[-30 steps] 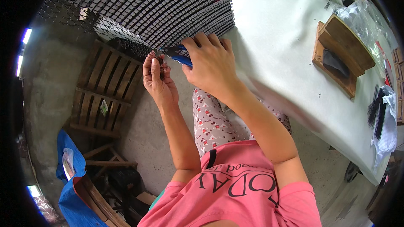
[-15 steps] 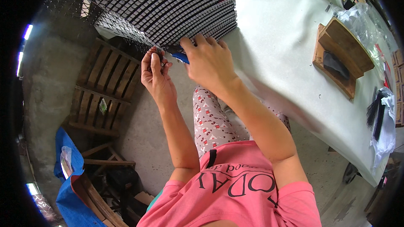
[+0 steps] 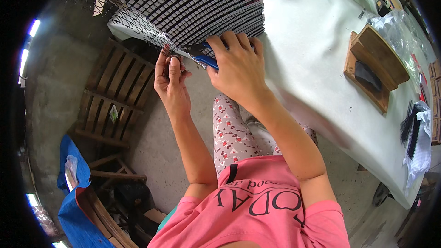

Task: The person trims the excess wire ends of spiral-bound notebooks using pliers and smooths the cut edges with a file before placing them on a stack.

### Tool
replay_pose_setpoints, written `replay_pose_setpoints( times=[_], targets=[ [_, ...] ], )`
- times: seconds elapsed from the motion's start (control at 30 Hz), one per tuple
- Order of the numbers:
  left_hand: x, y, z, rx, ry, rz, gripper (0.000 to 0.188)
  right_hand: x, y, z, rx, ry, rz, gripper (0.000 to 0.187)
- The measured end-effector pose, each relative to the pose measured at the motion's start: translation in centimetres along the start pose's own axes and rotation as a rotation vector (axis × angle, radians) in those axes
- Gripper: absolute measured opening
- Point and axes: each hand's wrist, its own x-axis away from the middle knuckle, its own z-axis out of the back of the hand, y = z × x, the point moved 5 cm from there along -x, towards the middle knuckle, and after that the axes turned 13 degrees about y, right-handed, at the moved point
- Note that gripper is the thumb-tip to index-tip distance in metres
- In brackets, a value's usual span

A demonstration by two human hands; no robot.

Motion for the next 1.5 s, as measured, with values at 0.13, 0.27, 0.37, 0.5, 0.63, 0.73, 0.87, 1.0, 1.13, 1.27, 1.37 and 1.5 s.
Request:
replay_pose_setpoints(
  times=[0.13, 0.27, 0.37, 0.5, 0.63, 0.73, 0.87, 1.0, 1.13, 1.27, 1.37, 1.5],
  targets=[
    [-0.4, 0.1, 0.0, -0.02, 0.004, 0.009, 0.027, -0.3, -0.9, -0.4, 0.075, -0.04, 0.009, 0.036],
    [-0.4, -0.2, 0.1, 0.004, -0.005, 0.011, 0.023, -0.3, -1.3, -1.0, 0.105, -0.094, 0.03, 0.031],
    [-0.5, -0.4, -0.2, 0.051, 0.033, -0.011, 0.022, 0.0, -0.4, -1.9, 0.01, -0.156, -0.01, 0.027],
    [-0.4, -0.8, -0.1, 0.027, 0.101, -0.045, 0.023, 0.1, 0.1, -2.2, -0.026, -0.363, -0.158, 0.028],
    [-0.7, 0.2, 0.5, -0.021, 0.054, -0.071, 0.027, -0.7, -0.2, 0.3, -0.052, -0.126, -0.066, 0.033],
    [-0.5, 0.4, -0.1, -0.015, 0.012, -0.047, 0.028, -1.3, -0.5, 0.8, 0.011, 0.018, 0.044, 0.035],
    [-0.7, 0.3, -0.1, -0.013, 0.003, -0.03, 0.025, -1.1, -1.2, -0.5, 0.057, -0.046, 0.033, 0.033],
    [-0.7, 0.2, -0.2, -0.007, -0.012, -0.043, 0.022, -1.0, -1.3, -0.9, 0.022, -0.112, -0.017, 0.029],
    [-0.6, 0.1, -0.5, 0.027, 0.007, -0.062, 0.021, -0.7, -0.5, -2.0, -0.059, -0.216, -0.072, 0.027],
    [-0.7, -0.1, -0.5, 0.04, 0.106, -0.093, 0.022, -0.6, 0.2, -2.0, -0.127, -0.284, -0.16, 0.028],
    [-0.6, 0.6, 0.2, 0.004, 0.104, -0.087, 0.023, -1.2, -0.5, 0.0, -0.053, -0.112, -0.045, 0.029],
    [-0.4, 1.3, -0.6, 0.0, 0.008, -0.099, 0.025, -2.0, -1.0, 0.8, -0.005, 0.058, 0.027, 0.03]
  ],
)
